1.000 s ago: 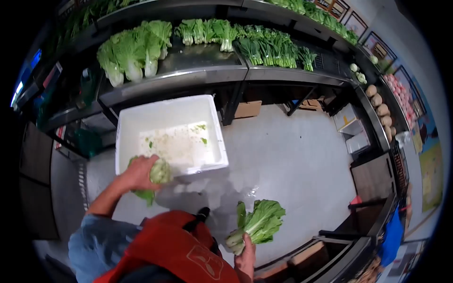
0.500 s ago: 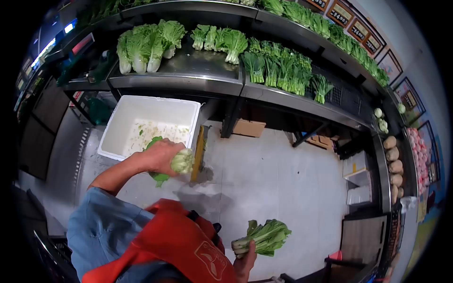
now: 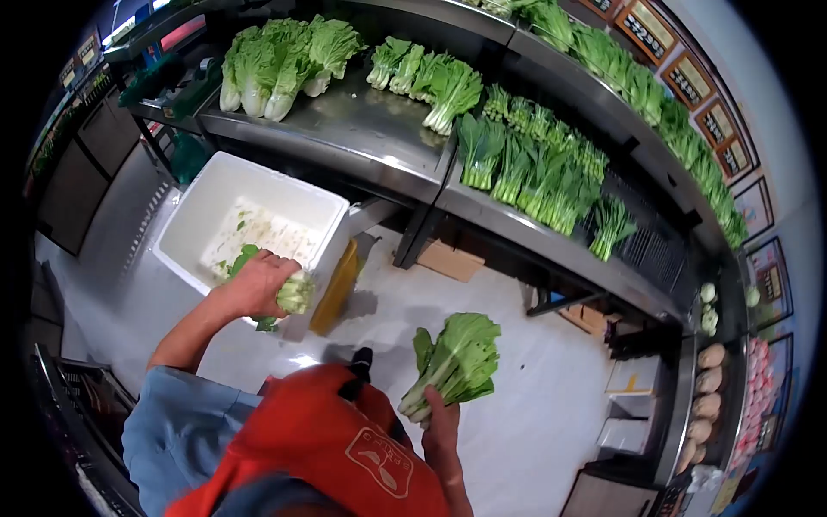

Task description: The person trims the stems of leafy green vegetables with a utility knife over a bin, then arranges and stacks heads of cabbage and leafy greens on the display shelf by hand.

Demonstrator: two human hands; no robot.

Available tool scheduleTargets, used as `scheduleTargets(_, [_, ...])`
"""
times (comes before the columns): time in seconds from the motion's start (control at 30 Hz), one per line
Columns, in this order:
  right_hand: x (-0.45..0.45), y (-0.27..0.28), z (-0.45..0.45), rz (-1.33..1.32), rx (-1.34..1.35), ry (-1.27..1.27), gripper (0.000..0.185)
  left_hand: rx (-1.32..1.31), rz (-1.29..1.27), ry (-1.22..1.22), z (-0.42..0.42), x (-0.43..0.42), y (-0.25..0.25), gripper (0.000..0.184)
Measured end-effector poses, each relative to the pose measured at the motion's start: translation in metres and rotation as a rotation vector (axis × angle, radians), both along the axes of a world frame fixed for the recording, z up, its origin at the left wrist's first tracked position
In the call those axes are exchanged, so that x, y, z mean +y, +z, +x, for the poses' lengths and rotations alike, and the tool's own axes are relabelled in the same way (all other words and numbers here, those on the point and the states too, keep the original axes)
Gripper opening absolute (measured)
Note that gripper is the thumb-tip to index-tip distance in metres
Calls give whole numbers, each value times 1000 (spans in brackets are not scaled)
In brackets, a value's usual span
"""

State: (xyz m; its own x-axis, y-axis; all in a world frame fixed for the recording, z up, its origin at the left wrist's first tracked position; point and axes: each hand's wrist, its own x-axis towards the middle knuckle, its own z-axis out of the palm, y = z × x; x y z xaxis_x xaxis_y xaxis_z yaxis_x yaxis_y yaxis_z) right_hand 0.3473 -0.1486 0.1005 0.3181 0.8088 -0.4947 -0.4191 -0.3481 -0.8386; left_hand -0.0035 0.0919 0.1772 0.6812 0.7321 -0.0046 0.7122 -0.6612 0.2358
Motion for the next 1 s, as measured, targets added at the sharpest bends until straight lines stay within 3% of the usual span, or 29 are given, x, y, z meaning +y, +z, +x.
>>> scheduleTargets(0.27, [139, 39, 54, -33, -94, 231, 36, 29, 140, -230, 70, 120, 6, 67])
scheduleTargets(0.43, [248, 32, 74, 90, 68, 248, 51, 66, 533, -400, 106, 215, 12, 29])
scheduleTargets(0.53, [319, 24, 92, 64, 67, 301, 61, 168, 670, -458, 130, 277, 16, 28])
scheduleTargets(0.8, [503, 64, 101, 347, 15, 339, 49, 372, 758, -518, 180, 414, 49, 28])
scheduleTargets(0.87, [540, 66, 105, 214, 8, 422, 31, 412, 769, -531, 182, 436, 43, 29])
scheduleTargets(1.0, [608, 52, 90, 261, -7, 392, 42, 503, 746, -572, 187, 481, 31, 27])
